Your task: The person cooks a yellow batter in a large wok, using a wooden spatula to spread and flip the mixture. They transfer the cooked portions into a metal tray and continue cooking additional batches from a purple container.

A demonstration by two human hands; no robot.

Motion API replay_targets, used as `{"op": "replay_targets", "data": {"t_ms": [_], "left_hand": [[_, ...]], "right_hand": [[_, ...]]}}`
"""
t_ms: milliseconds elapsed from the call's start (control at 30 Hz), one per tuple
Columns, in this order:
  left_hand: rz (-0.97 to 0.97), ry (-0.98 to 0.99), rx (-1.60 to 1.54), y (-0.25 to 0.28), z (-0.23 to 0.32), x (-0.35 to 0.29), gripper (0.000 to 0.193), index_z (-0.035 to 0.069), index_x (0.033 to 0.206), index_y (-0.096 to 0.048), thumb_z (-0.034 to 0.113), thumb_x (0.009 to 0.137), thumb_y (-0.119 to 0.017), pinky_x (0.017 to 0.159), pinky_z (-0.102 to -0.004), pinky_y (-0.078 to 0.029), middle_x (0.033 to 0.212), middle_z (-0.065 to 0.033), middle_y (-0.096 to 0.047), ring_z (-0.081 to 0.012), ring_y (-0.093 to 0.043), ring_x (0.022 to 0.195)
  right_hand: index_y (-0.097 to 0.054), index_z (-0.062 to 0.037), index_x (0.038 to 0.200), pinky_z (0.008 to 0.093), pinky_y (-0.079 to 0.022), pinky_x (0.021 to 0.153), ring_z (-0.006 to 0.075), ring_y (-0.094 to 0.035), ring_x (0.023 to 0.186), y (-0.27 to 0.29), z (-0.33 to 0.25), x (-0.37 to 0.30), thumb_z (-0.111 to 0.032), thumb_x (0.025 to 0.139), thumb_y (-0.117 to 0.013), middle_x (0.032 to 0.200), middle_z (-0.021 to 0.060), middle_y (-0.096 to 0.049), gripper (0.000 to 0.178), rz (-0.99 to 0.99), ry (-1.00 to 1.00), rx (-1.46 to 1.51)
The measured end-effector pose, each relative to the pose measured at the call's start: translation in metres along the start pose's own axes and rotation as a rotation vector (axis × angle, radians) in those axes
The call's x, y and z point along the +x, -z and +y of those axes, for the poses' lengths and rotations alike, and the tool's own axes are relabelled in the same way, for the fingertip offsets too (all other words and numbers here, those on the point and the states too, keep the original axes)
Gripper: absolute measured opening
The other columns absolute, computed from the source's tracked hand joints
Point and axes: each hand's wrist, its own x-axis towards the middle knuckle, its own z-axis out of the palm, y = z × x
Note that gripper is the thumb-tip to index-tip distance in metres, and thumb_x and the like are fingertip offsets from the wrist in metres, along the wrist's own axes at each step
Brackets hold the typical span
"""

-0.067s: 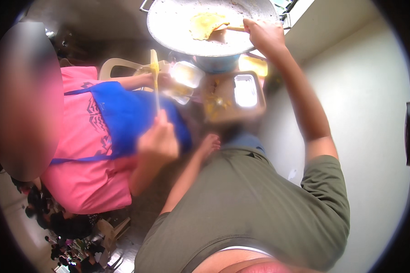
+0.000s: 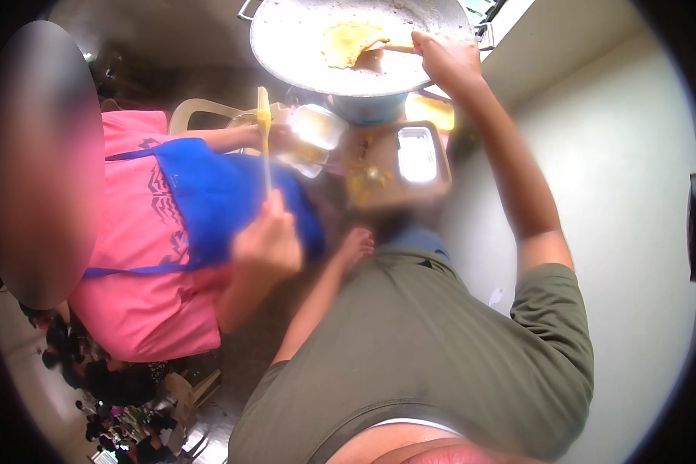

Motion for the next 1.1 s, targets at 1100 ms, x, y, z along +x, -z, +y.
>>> {"op": "replay_targets", "data": {"t_ms": [1100], "left_hand": [[-0.036, -0.018, 0.022, -0.004, -0.015, -0.019, 0.022, 0.012, 0.123, -0.055, 0.027, 0.108, -0.058, 0.082, -0.0342, -0.056, 0.104, -0.007, -0.062, -0.0197, -0.064, 0.091]], "right_hand": [[-0.071, -0.0358, 0.114, 0.0388, -0.042, 0.079, 0.0121, -0.067, 0.096, 0.029, 0.043, -0.032, -0.027, 0.098, -0.072, 0.093, -0.0099, -0.07, 0.019, 0.795, 0.101, -0.424]]}}
